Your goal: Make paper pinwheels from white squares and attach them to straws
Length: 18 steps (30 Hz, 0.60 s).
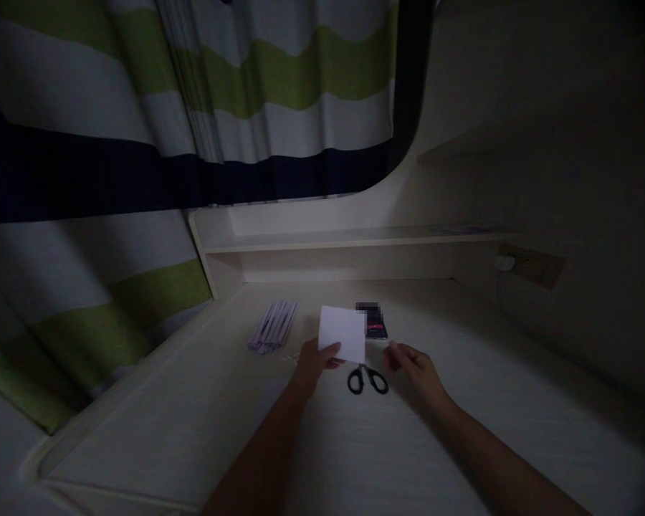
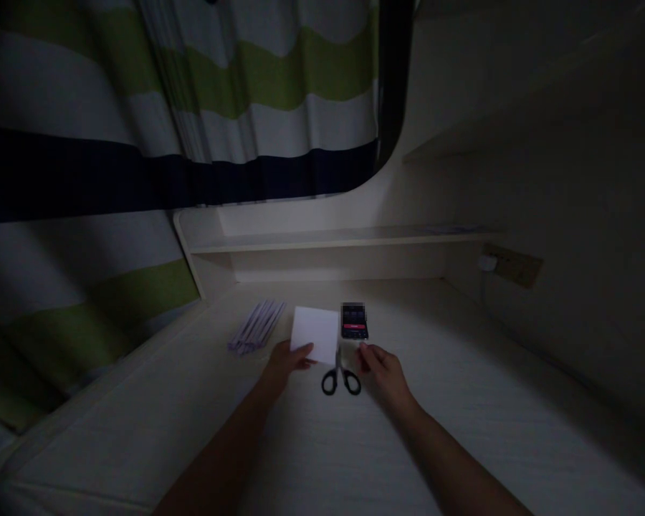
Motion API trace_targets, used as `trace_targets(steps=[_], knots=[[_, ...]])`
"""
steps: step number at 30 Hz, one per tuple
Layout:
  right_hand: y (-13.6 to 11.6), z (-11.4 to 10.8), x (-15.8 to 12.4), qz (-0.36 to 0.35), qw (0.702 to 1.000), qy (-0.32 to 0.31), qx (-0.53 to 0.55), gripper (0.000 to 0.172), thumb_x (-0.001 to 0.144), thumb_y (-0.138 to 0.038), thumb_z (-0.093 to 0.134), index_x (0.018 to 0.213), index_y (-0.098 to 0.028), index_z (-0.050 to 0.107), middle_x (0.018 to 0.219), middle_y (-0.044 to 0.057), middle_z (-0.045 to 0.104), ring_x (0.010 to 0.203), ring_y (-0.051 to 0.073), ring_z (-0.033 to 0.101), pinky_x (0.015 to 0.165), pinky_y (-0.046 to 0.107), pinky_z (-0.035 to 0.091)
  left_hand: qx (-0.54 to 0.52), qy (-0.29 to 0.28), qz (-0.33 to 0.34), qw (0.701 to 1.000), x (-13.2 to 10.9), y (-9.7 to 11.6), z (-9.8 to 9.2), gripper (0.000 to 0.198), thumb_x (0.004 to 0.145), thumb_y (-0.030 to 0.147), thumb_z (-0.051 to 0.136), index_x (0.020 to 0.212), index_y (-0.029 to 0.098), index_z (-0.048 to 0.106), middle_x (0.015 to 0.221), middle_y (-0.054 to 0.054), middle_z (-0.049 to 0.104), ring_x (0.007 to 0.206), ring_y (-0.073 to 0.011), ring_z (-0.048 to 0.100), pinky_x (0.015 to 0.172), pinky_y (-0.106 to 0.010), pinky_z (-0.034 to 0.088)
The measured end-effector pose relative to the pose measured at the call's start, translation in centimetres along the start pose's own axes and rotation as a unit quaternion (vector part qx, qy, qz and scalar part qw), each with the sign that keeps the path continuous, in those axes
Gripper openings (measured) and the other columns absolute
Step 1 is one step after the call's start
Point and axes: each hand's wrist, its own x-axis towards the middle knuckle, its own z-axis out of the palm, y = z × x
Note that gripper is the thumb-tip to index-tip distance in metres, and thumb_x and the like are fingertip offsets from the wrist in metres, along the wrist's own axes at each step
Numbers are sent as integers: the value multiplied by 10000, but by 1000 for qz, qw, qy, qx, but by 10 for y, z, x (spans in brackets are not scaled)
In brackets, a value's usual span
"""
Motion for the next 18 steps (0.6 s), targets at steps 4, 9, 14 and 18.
trace_targets(steps=[4, 9, 14, 18], knots=[[10, 7, -5, -90, 957, -104, -257, 257, 770, -361, 454, 680, -174, 605, 717, 35, 582, 633, 148, 545, 596, 252, 402, -98, 123, 1, 988, 8, 0, -8, 411, 617, 306, 659, 955, 97, 553, 841, -116, 644, 651, -196, 635, 524, -237, 475], [13, 15, -9, -136, 885, -129, -426, 149, 743, -280, 490, 703, -181, 595, 773, 60, 569, 692, 163, 560, 622, 252, 408, -133, 137, -29, 981, 9, -6, -4, 408, 622, 304, 666, 949, 97, 536, 897, -131, 627, 671, -208, 639, 522, -236, 479], [17, 8, -7, -119, 857, -111, -489, 119, 723, -253, 512, 703, -171, 596, 761, 88, 575, 682, 187, 566, 611, 269, 417, -160, 102, -43, 981, 6, -11, 3, 422, 629, 309, 661, 976, 107, 530, 954, -138, 616, 714, -219, 638, 568, -249, 481], [22, 5, -5, -142, 838, -104, -517, 122, 717, -150, 489, 695, -153, 609, 766, 119, 589, 715, 213, 558, 641, 295, 412, -197, 80, -59, 975, 8, -16, 4, 424, 635, 303, 659, 985, 110, 520, 963, -142, 612, 723, -222, 637, 625, -284, 487]])
